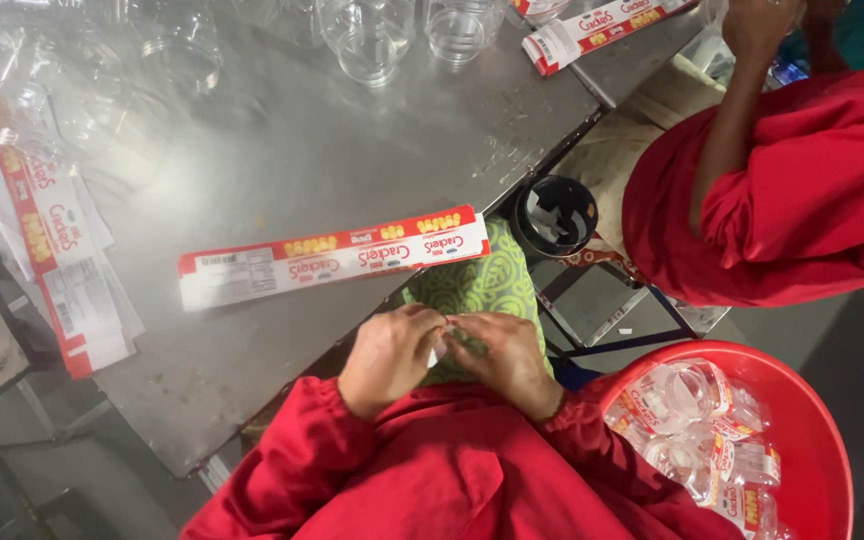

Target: The person applies adhesive labels to clear plastic jars by hand and places them into a red bucket.

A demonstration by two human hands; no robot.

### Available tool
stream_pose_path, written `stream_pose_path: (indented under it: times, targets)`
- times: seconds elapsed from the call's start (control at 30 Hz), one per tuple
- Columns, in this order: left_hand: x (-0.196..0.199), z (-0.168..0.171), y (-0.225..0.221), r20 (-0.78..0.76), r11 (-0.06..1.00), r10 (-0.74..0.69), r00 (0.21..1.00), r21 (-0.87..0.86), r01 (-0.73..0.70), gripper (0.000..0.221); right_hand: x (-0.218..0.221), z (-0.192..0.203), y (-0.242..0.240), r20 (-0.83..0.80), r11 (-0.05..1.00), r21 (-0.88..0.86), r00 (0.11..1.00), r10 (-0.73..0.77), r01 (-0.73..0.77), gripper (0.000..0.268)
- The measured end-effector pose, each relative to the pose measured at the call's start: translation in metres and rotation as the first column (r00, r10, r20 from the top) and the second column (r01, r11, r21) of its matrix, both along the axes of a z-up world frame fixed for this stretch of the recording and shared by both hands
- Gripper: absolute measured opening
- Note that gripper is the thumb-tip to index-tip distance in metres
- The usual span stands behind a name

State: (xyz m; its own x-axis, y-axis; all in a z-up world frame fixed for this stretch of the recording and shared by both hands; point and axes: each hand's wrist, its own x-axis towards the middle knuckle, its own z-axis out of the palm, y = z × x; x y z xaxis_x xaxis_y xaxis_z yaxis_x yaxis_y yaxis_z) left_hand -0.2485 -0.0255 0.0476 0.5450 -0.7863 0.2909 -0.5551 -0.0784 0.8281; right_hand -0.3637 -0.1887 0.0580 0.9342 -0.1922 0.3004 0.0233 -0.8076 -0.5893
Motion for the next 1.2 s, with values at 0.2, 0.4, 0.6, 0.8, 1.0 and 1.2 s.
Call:
stream_pose_path:
  times: [0.2, 0.4, 0.6, 0.8, 1.0, 1.2]
  targets:
    - [-0.017, -0.016, -0.012, 0.223, 0.927, -0.019, 0.975, 0.368, -0.066, 0.010, -0.003, -0.049, -0.008, -0.207, 0.996, 0.038, 0.975, 0.082, -0.075, 0.021]
    - [-0.003, 0.000, -0.007, 0.013, 0.995, 0.086, 0.996, 0.052, -0.087, 0.006, -0.006, -0.088, -0.046, -0.103, 0.555, 0.828, 0.995, 0.017, 0.076, 0.028]
    - [0.012, 0.012, -0.005, -0.221, 0.975, 0.202, 0.954, -0.043, -0.216, 0.012, 0.003, -0.036, -0.099, 0.194, 0.515, 0.855, 0.883, -0.427, 0.061, 0.017]
    - [-0.004, 0.006, -0.018, -0.318, 0.949, 0.219, 0.923, -0.152, -0.277, 0.013, 0.009, -0.017, -0.037, 0.264, 0.949, 0.315, 0.961, -0.085, -0.003, 0.028]
    - [-0.010, -0.001, -0.020, -0.332, 0.971, 0.158, 0.930, -0.120, -0.207, 0.013, 0.011, -0.073, -0.031, 0.088, 0.338, 0.939, 0.993, -0.072, -0.059, 0.012]
    - [-0.009, -0.001, -0.021, -0.342, 0.943, 0.235, 0.910, -0.145, -0.299, 0.011, 0.007, -0.061, -0.089, 0.138, -0.017, 0.987, 0.895, -0.424, -0.160, 0.013]
